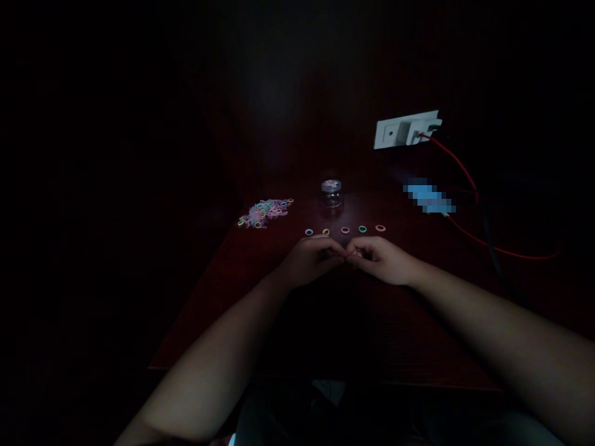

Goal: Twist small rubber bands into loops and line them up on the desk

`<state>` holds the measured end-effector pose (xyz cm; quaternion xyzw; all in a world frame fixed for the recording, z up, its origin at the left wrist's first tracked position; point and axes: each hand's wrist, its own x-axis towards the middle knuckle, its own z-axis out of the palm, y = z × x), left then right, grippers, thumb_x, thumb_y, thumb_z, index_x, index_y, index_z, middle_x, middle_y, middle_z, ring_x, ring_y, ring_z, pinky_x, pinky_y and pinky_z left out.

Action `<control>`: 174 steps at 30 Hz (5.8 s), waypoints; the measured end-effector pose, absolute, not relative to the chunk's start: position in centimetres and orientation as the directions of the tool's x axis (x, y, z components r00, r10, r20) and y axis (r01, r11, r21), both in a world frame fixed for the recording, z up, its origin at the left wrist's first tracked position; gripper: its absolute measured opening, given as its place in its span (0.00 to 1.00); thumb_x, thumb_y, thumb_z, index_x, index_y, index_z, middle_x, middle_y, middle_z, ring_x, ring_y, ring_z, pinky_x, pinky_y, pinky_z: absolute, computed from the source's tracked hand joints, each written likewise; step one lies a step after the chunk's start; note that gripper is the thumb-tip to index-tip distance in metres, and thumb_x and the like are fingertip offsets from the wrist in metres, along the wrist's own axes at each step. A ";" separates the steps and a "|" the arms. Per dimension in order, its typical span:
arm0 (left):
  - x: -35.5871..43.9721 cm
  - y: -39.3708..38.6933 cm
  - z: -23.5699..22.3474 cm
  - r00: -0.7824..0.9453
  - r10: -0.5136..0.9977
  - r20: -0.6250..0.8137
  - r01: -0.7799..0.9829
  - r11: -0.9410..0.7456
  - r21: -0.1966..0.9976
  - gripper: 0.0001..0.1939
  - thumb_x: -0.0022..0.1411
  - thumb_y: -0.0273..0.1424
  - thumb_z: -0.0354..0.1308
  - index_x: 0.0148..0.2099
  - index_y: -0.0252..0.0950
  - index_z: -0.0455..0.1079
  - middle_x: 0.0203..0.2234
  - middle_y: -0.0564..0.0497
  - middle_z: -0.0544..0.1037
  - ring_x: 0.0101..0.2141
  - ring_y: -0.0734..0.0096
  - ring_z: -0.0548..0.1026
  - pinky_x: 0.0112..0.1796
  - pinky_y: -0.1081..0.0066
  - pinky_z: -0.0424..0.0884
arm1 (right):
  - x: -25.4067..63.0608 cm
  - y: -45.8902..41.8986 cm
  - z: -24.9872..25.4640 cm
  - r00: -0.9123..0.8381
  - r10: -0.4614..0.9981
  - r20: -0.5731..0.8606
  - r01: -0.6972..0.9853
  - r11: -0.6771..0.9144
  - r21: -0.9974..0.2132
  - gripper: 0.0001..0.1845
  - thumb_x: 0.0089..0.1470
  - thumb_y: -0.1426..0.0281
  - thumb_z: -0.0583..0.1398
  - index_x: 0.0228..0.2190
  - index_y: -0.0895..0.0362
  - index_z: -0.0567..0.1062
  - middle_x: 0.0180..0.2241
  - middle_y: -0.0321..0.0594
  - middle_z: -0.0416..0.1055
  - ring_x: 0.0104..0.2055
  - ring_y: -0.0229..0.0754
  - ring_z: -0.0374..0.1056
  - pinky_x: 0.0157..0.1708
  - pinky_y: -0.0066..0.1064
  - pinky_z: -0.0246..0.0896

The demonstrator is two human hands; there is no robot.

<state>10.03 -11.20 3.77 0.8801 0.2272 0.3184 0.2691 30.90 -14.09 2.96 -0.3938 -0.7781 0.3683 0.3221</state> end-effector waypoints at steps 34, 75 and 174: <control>9.9 -10.9 3.7 0.648 0.666 0.370 0.296 -0.668 0.683 0.06 0.58 0.30 0.60 0.37 0.34 0.74 0.29 0.51 0.77 0.27 0.77 0.73 0.29 0.76 0.69 | 31.4 -14.0 3.0 -0.457 0.855 0.243 0.398 0.441 -0.804 0.09 0.53 0.65 0.59 0.29 0.59 0.71 0.22 0.32 0.61 0.23 0.33 0.56 0.22 0.26 0.52; 9.7 -10.7 3.7 0.637 0.705 0.312 0.318 -0.609 0.727 0.05 0.57 0.30 0.61 0.35 0.33 0.74 0.27 0.51 0.77 0.26 0.78 0.72 0.28 0.76 0.69 | 31.3 -14.0 2.9 -0.464 0.858 0.223 0.415 0.432 -0.801 0.08 0.51 0.66 0.60 0.29 0.59 0.72 0.21 0.33 0.63 0.23 0.33 0.57 0.22 0.26 0.53; 10.0 -11.2 3.8 0.715 0.629 0.304 0.337 -0.692 0.638 0.06 0.59 0.30 0.57 0.35 0.33 0.74 0.29 0.52 0.77 0.29 0.75 0.72 0.32 0.74 0.66 | 31.2 -14.4 2.9 -0.508 0.842 0.182 0.462 0.444 -0.767 0.05 0.51 0.69 0.58 0.28 0.58 0.70 0.22 0.33 0.63 0.23 0.33 0.57 0.22 0.25 0.52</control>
